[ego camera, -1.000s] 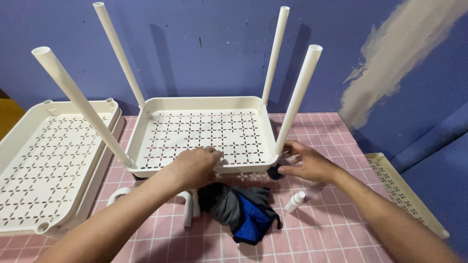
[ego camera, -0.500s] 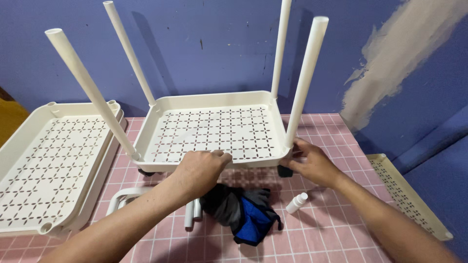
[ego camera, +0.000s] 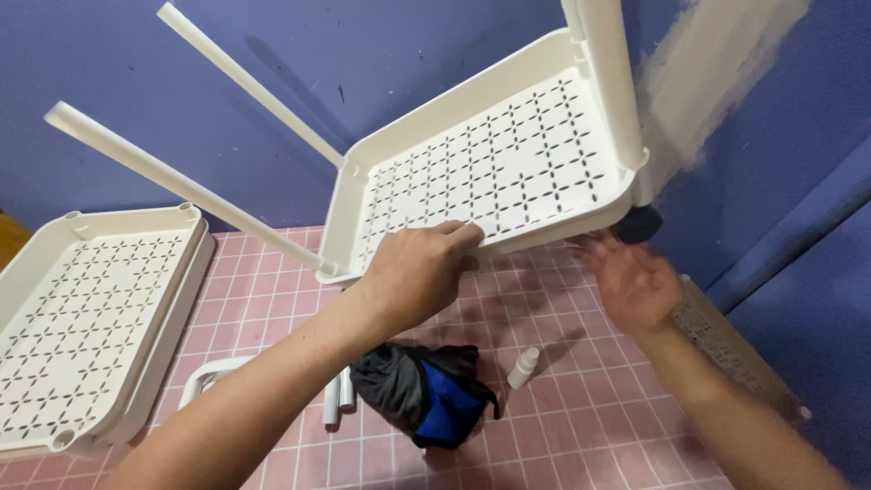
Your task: The person assembles a white plastic rolling cart by inserting vertical poles into tray corners and connecting horizontal crossbars. They handle multiple trays and poles, aligning and securing each component to build the frame.
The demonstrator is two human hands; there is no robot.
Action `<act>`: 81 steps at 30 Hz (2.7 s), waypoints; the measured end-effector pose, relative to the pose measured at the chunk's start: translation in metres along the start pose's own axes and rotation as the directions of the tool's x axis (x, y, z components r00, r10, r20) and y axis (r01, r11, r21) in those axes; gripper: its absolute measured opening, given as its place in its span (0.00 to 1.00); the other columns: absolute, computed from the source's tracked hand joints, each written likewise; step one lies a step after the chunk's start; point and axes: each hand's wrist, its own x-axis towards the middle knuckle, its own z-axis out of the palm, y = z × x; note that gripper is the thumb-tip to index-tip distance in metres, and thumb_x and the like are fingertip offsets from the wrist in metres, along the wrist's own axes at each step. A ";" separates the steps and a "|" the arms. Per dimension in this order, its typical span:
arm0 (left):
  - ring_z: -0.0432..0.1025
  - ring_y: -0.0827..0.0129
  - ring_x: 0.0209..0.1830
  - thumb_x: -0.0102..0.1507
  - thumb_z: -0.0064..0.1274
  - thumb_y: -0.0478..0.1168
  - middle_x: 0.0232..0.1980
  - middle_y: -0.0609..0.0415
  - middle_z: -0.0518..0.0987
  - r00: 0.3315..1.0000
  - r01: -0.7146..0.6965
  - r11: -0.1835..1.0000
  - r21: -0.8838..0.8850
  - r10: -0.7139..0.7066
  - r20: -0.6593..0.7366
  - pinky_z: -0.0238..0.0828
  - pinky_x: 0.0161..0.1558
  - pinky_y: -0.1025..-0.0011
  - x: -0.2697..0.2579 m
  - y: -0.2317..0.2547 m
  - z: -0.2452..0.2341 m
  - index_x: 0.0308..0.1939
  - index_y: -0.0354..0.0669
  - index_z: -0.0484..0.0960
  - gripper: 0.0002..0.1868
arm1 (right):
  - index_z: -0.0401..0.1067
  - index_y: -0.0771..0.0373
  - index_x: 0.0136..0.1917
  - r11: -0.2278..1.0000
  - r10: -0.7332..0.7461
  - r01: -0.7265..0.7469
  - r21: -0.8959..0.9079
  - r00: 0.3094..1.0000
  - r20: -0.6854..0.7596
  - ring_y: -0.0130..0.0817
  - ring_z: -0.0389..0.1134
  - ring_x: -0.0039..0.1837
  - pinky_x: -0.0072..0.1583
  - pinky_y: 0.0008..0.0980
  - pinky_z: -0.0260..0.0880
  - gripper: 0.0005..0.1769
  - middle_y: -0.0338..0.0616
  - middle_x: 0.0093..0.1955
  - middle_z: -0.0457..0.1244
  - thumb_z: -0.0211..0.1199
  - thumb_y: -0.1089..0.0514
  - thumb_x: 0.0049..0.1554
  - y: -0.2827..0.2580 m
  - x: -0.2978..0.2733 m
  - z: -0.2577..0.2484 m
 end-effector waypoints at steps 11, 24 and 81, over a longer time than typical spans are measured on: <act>0.80 0.53 0.37 0.61 0.59 0.31 0.37 0.45 0.81 0.970 -0.111 0.898 -0.426 0.005 -0.241 0.76 0.36 0.60 0.066 0.038 0.060 0.40 0.37 0.76 0.08 | 0.53 0.67 0.75 0.704 0.114 0.066 -0.707 0.972 0.204 0.43 0.61 0.74 0.74 0.44 0.62 0.42 0.51 0.71 0.58 0.67 0.63 0.52 -0.002 -0.011 0.042; 0.79 0.68 0.25 0.66 0.59 0.39 0.29 0.48 0.82 0.963 0.103 0.685 -0.721 -0.249 -0.099 0.77 0.29 0.69 0.120 0.082 0.117 0.43 0.37 0.78 0.09 | 0.46 0.67 0.65 0.490 -0.084 -0.069 -0.869 0.988 -0.126 0.37 0.64 0.56 0.55 0.33 0.69 0.40 0.52 0.59 0.57 0.72 0.63 0.51 -0.011 -0.013 0.024; 0.78 0.53 0.48 0.61 0.59 0.48 0.48 0.53 0.84 0.871 0.197 0.979 -0.058 -0.148 0.468 0.76 0.45 0.54 0.004 -0.054 0.165 0.52 0.48 0.85 0.17 | 0.35 0.70 0.75 0.523 -0.171 -0.001 -0.853 0.980 -0.106 0.45 0.60 0.76 0.72 0.43 0.68 0.52 0.63 0.73 0.51 0.67 0.73 0.50 -0.022 -0.023 -0.141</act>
